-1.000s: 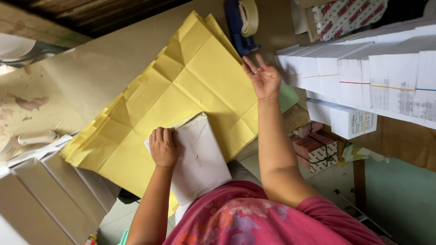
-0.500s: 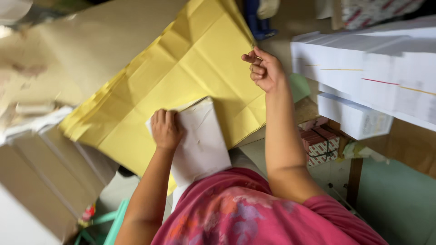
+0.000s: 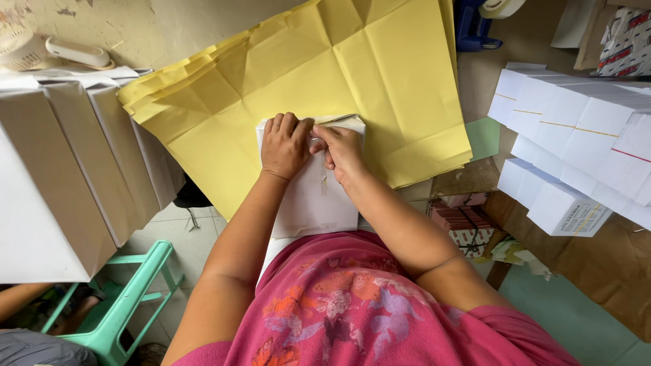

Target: The person wraps a stack of printed labels in white paper, secures the package with tape from a dispenser, and then organizes several other stacks of labels on the workspace before wrapping another stack.

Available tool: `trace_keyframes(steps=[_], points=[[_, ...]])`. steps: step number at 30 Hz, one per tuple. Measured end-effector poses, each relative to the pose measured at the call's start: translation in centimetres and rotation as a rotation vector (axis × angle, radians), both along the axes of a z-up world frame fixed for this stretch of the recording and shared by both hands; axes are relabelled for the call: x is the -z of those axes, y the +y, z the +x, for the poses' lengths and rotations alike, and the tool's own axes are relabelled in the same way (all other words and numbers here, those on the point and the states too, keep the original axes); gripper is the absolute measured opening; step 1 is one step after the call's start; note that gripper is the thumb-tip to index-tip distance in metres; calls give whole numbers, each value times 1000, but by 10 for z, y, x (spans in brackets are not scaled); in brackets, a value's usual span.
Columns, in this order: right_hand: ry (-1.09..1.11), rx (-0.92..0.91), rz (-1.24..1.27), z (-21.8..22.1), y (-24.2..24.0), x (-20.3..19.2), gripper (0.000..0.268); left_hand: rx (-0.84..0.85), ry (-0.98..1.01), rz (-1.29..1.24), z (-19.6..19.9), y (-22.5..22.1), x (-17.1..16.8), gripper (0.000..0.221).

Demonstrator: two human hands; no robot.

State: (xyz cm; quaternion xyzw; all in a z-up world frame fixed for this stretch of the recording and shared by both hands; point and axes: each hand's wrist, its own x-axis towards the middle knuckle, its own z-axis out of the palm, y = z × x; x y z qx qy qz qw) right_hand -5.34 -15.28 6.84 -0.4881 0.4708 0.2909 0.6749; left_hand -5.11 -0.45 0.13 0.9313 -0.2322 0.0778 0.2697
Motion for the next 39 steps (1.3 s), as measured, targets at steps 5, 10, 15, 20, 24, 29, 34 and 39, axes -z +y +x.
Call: trace_keyframes(steps=[5,10,15,20,24,29,34,39], points=[[40,-51,-92,-25,0,26,23,-16,40,-17,0,0,10,18],[-23,-279,-374,-35,2,41,26,-76,107,1,9,-5,-4,27],[76,-808,-482,-6,-16,-9,46,2,173,139,12,-4,-17,14],[-146,-867,-826,-63,-63,17,32,-60,230,222,12,-8,-48,18],[-182,-540,-692,-99,-60,29,53,-66,434,332,-6,-6,-59,68],[-111,-352,-460,-69,-24,-17,107,-101,264,220,-7,2,-47,81],[-282,-252,-419,-90,-29,-1,72,-242,192,-114,-23,15,-11,78],[-428,-231,-437,-107,-18,-32,44,-568,382,-130,-73,9,-80,66]])
